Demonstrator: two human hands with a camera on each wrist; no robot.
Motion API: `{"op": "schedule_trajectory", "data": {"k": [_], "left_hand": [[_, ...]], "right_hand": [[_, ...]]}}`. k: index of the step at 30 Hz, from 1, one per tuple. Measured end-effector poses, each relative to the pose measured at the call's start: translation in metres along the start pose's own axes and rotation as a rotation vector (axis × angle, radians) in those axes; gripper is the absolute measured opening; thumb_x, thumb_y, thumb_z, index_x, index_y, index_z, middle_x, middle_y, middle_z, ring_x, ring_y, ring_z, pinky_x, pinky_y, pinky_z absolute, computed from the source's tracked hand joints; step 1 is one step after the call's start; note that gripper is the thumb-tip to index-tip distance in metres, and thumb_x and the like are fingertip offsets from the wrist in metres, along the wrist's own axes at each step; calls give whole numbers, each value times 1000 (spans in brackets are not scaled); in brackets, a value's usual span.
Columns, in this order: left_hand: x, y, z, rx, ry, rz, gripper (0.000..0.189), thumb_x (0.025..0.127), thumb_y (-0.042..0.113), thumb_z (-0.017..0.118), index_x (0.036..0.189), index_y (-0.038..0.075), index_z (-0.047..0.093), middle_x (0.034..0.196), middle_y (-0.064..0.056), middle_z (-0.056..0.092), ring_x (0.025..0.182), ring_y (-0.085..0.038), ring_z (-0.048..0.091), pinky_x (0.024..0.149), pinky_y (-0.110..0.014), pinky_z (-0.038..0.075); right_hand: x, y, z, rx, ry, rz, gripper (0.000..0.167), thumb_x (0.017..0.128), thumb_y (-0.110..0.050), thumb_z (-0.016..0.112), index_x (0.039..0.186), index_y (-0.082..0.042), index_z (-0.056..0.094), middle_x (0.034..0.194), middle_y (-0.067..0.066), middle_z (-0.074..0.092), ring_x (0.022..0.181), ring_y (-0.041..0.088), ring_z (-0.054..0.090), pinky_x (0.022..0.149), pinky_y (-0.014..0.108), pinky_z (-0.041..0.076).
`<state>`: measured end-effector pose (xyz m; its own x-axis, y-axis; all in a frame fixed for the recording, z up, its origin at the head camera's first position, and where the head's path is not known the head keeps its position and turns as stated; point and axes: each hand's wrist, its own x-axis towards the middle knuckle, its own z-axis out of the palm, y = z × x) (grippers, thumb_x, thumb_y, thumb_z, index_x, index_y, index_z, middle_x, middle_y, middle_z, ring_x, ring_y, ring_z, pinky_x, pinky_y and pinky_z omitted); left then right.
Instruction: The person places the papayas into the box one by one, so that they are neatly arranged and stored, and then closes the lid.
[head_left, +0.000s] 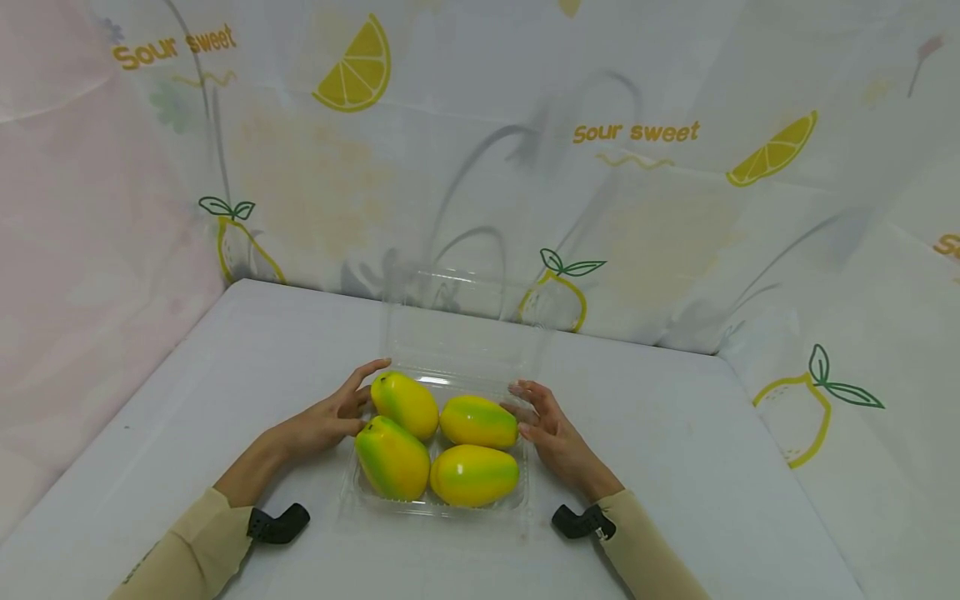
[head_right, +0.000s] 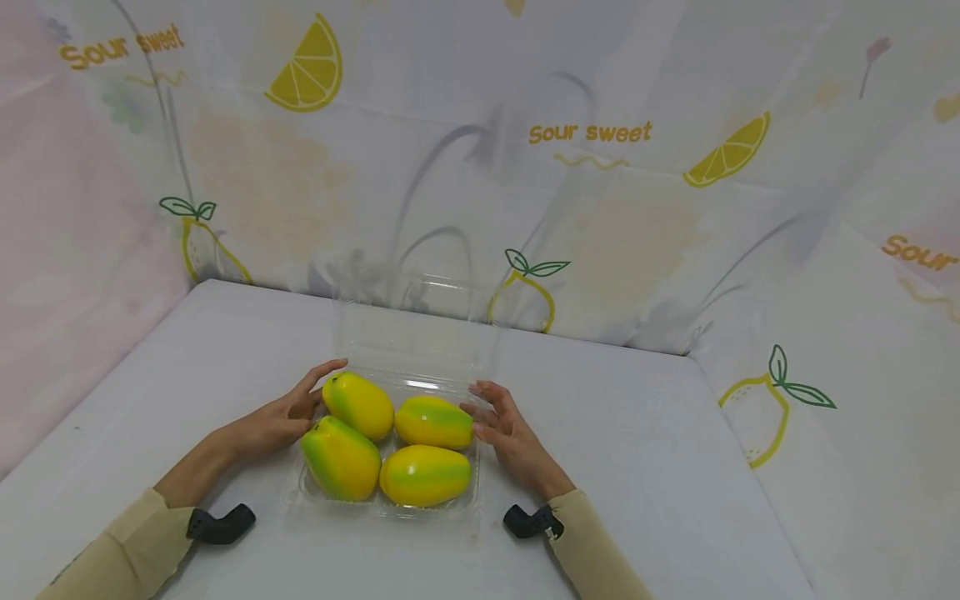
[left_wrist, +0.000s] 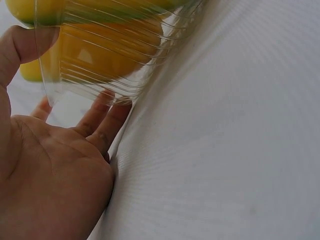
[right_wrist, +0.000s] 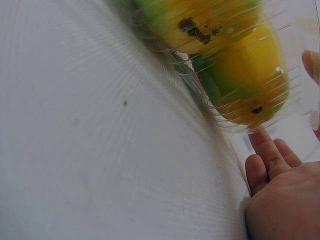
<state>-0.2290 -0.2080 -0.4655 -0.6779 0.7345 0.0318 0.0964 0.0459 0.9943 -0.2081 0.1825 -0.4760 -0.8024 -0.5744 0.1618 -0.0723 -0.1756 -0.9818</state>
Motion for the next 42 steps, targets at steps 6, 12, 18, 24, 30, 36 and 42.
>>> {"op": "schedule_trajectory", "data": {"k": [6,12,18,24,30,36,42], "left_hand": [[0,-2,-1,-8,-8,5,93,88,2,50,156,26,-8,162,-25,9,148,-49,5,110,-75,8],[0,-3,-1,-10,-10,9,92,88,2,50,156,26,-8,161,-25,10,147,-49,6,110,-75,8],[0,-1,-1,-7,-4,1,92,88,0,49,156,28,-7,161,-24,14,147,-47,9,112,-72,13],[0,0,-1,2,3,-6,91,88,-2,48,156,28,-6,160,-23,16,147,-45,11,112,-65,19],[0,1,0,-5,0,-2,91,87,-2,48,156,25,-7,159,-23,18,147,-44,12,112,-64,19],[0,1,0,-14,3,-7,91,88,-2,48,155,28,-5,160,-23,17,147,-44,11,112,-66,17],[0,1,0,-16,3,-9,90,88,-2,48,155,29,-4,159,-23,18,146,-43,11,112,-66,16]], "right_hand": [[0,1,-1,-6,-6,2,60,101,-6,47,150,-13,12,156,22,6,139,12,40,112,20,35],[1,2,-1,-2,-14,-6,61,101,-5,47,150,-11,11,156,23,5,139,12,39,112,20,34],[0,0,0,-7,4,16,62,101,-4,46,151,-9,9,157,22,7,139,12,39,112,20,35],[0,-1,1,-16,27,35,62,102,-6,47,151,-9,10,158,21,10,141,16,37,111,19,35],[0,-2,0,-21,18,37,61,102,-6,46,151,-10,10,158,21,9,141,14,37,111,19,35],[0,-2,0,-21,16,40,59,102,-7,46,150,-13,13,158,21,10,141,14,36,111,18,34],[0,-1,-1,-29,22,48,58,102,-7,46,149,-16,15,158,19,11,142,16,35,111,19,35]]}}
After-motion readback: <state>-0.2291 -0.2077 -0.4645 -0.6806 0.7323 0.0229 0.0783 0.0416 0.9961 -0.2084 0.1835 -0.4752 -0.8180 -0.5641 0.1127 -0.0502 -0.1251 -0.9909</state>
